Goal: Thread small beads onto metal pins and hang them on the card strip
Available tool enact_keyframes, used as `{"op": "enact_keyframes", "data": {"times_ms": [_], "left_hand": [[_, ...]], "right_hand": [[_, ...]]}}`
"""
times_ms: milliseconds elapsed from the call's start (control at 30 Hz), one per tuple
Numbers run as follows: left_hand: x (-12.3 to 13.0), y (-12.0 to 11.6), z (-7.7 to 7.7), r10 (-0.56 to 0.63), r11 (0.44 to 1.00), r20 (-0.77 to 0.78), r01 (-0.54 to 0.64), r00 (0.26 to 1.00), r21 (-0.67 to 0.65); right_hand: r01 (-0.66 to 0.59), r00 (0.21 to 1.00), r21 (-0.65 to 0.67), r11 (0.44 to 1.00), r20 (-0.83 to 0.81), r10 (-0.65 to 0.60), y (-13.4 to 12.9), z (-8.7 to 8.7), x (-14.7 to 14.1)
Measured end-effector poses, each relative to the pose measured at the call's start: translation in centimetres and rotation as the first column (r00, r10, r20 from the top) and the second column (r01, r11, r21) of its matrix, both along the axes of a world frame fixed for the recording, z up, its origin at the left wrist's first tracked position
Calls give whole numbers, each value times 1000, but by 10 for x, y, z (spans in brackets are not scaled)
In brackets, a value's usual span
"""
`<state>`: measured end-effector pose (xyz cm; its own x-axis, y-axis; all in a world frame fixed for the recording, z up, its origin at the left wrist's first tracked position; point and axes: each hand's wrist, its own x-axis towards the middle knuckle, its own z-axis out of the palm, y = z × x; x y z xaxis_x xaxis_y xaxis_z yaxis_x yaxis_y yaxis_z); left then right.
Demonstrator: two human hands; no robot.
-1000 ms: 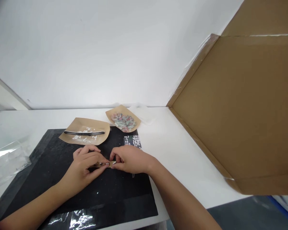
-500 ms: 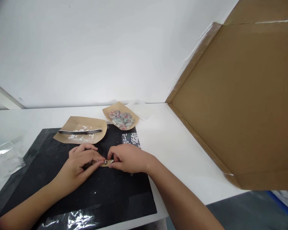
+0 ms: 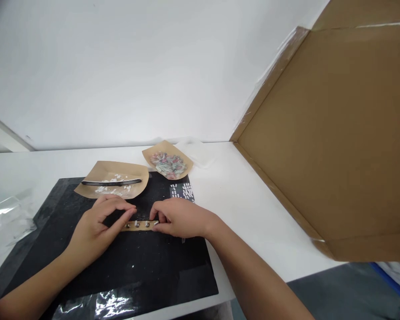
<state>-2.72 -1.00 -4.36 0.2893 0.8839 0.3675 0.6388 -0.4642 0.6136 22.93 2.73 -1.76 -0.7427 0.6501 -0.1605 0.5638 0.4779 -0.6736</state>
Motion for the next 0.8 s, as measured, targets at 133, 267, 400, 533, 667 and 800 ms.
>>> {"op": "enact_keyframes", "data": {"times_ms": [133,267,400,533,667,800], "left_hand": [[-9,5,2,141,990,40,-141,989,-5],[-14,9,7,248,968,0,-248,969,35],[-17,13,13,342,939,-29,-340,939,44],[-21,19,14,437,898,-25,-438,899,-43],[-25,22,12,458,883,-30,-458,889,-102],[-28,23,11,442,895,-15,-442,897,-54]], "right_hand": [[28,1000,-25,999,-7,-28,1,7,4],[37,999,-31,999,-30,-38,1,14,6],[24,999,-25,999,-35,-24,0,17,5],[30,999,-20,999,-26,-30,-1,15,5],[39,999,-27,999,-25,-39,-1,14,6],[47,998,-44,998,-30,-48,-1,15,7]]}}
